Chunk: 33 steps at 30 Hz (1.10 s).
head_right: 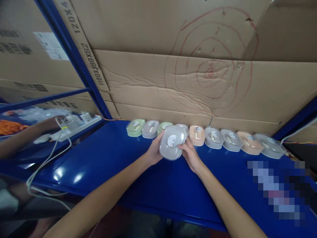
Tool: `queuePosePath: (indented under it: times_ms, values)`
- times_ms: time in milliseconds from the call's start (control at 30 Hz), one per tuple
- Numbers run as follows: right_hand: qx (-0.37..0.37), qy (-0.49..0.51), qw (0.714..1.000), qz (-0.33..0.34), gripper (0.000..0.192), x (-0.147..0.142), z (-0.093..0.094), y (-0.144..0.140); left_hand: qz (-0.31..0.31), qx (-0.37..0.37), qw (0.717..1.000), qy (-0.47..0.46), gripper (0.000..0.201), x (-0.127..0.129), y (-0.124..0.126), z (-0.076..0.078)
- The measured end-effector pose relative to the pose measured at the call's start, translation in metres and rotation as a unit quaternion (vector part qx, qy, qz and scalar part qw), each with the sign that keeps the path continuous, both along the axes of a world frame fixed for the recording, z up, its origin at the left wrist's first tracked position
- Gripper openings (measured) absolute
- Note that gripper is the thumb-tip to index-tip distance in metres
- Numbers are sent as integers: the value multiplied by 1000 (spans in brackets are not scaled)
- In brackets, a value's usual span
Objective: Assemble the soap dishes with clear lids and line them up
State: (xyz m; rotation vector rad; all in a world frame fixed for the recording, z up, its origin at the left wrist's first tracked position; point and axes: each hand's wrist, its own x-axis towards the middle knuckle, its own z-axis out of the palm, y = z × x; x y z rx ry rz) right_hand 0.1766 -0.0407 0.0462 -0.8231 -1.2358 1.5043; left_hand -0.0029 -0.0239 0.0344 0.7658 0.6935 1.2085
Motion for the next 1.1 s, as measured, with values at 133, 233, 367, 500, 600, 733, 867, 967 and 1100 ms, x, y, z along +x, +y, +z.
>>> queuePosePath:
  times_ms: [133, 233, 367, 500, 600, 733, 867, 967, 1100]
  values:
    - [149, -163, 970, -103, 51, 6, -9, 10, -52, -10, 997, -54, 55, -2, -3, 5]
    - [242, -245, 922, -177, 53, 9, -14, 13, -80, 1, 994, -69, 52, -5, -4, 8]
    - [265, -240, 914, -195, 61, 6, -13, 9, -61, -2, 996, -62, 47, -7, -4, 8]
    - [239, -196, 939, -148, 67, 1, -11, 2, -24, 19, 999, -24, 52, -6, -7, 8]
    - [195, -158, 962, -104, 79, -2, -11, -1, 3, 59, 998, 19, 64, -5, -9, 8]
    - [174, -148, 968, -102, 92, -5, -13, 0, 17, 76, 995, 61, 73, -5, -10, 6]
    - [137, -124, 977, -108, 89, -6, -10, 3, 8, 81, 994, 73, 71, -5, -7, 4]
    - [73, -69, 990, -98, 79, -5, -2, 2, 12, 61, 997, 50, 63, -7, -4, 6]
    - [-13, 53, 995, -78, 58, 0, 8, 3, 50, 8, 999, -8, 57, -11, -1, 13]
